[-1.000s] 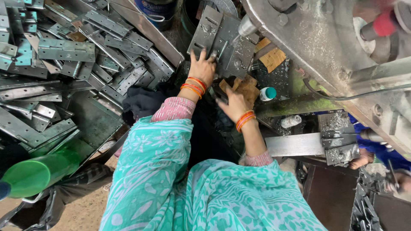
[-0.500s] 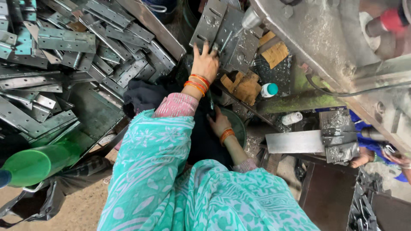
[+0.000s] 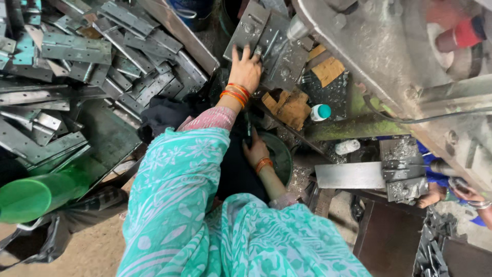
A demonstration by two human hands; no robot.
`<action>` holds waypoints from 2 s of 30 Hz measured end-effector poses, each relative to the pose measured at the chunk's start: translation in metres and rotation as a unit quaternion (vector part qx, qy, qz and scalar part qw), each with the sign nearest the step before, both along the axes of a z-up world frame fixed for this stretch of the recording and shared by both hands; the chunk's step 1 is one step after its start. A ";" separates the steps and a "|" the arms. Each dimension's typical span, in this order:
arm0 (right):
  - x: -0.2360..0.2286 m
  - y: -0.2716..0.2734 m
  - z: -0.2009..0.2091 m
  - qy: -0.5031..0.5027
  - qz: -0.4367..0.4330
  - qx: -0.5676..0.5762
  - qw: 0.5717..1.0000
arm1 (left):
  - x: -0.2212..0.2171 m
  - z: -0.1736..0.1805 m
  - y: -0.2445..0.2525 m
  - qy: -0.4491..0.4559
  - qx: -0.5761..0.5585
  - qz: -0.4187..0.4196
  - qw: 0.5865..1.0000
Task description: The person repeatedly picks metal hinge pieces from a bin, places them into a press machine, and operates the lever to process them. The processed pieces are then dropped into a bucket below. The task is performed continuously throughout the clip.
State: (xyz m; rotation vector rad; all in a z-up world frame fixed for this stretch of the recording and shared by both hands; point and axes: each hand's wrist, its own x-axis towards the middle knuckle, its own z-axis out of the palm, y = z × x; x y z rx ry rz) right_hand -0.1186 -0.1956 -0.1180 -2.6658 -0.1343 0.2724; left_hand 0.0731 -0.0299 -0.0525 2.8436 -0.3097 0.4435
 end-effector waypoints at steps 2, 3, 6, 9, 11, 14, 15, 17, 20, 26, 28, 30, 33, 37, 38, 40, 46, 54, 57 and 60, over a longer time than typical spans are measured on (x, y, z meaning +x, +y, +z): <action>-0.018 -0.008 -0.006 0.053 -0.027 -0.026 0.998 | -0.017 -0.009 -0.010 -0.033 -0.019 -0.003 0.999; -0.003 -0.009 -0.001 0.069 -0.028 -0.037 0.997 | -0.010 -0.006 -0.006 -0.060 -0.026 0.009 0.998; 0.023 -0.015 0.028 0.052 0.013 -0.019 0.998 | 0.002 -0.003 -0.009 -0.080 -0.004 0.029 0.996; 0.039 -0.023 0.053 0.085 0.031 -0.053 0.994 | 0.017 -0.009 -0.020 -0.021 0.011 0.004 1.000; 0.040 -0.024 0.056 0.015 0.089 -0.043 0.995 | 0.031 -0.011 -0.030 -0.015 0.006 0.007 1.000; 0.029 -0.011 0.041 0.074 0.024 -0.077 0.994 | 0.050 -0.007 -0.034 -0.010 -0.007 0.009 1.000; 0.015 -0.006 0.029 0.126 -0.025 -0.093 0.987 | 0.048 -0.009 -0.033 -0.003 -0.010 0.008 1.000; 0.005 -0.005 0.010 0.052 -0.008 -0.044 0.998 | 0.040 -0.013 -0.027 -0.015 -0.025 -0.006 1.000; -0.005 0.000 -0.011 0.011 -0.002 -0.005 1.000 | 0.023 -0.015 -0.011 -0.023 -0.019 -0.008 1.000; 0.021 -0.019 0.021 0.053 0.012 -0.003 0.999 | 0.013 0.001 -0.014 0.036 0.024 -0.026 0.999; 0.037 -0.022 0.041 0.050 0.045 -0.003 0.998 | 0.019 0.005 -0.011 0.046 0.045 -0.019 0.998; 0.043 -0.027 0.053 0.024 0.078 -0.031 0.996 | 0.028 0.009 -0.017 0.035 0.038 -0.007 0.999; 0.047 -0.021 0.051 0.050 0.057 -0.067 0.995 | 0.045 0.015 -0.021 0.072 0.056 0.000 0.996; 0.023 -0.013 0.017 0.039 0.009 -0.023 0.999 | 0.057 0.011 -0.025 0.074 0.046 -0.006 0.996; 0.024 -0.016 0.011 0.042 0.014 -0.016 0.999 | 0.060 0.010 -0.026 0.068 0.042 -0.007 0.997; 0.007 -0.017 -0.001 0.054 0.010 -0.010 0.998 | 0.047 0.000 -0.027 0.074 0.041 -0.010 0.996; 0.044 -0.024 0.027 0.051 0.047 -0.044 0.997 | 0.057 0.013 -0.019 0.063 0.076 0.007 0.995; 0.042 -0.019 0.036 0.053 0.051 -0.023 0.997 | 0.047 0.013 -0.014 0.077 0.094 -0.005 0.993; 0.028 -0.015 0.020 0.012 0.023 0.036 0.999 | 0.051 0.010 -0.015 0.054 0.078 -0.003 0.996; 0.014 -0.016 0.010 0.060 -0.014 0.016 0.998 | 0.039 -0.001 -0.013 -0.014 0.033 0.003 0.999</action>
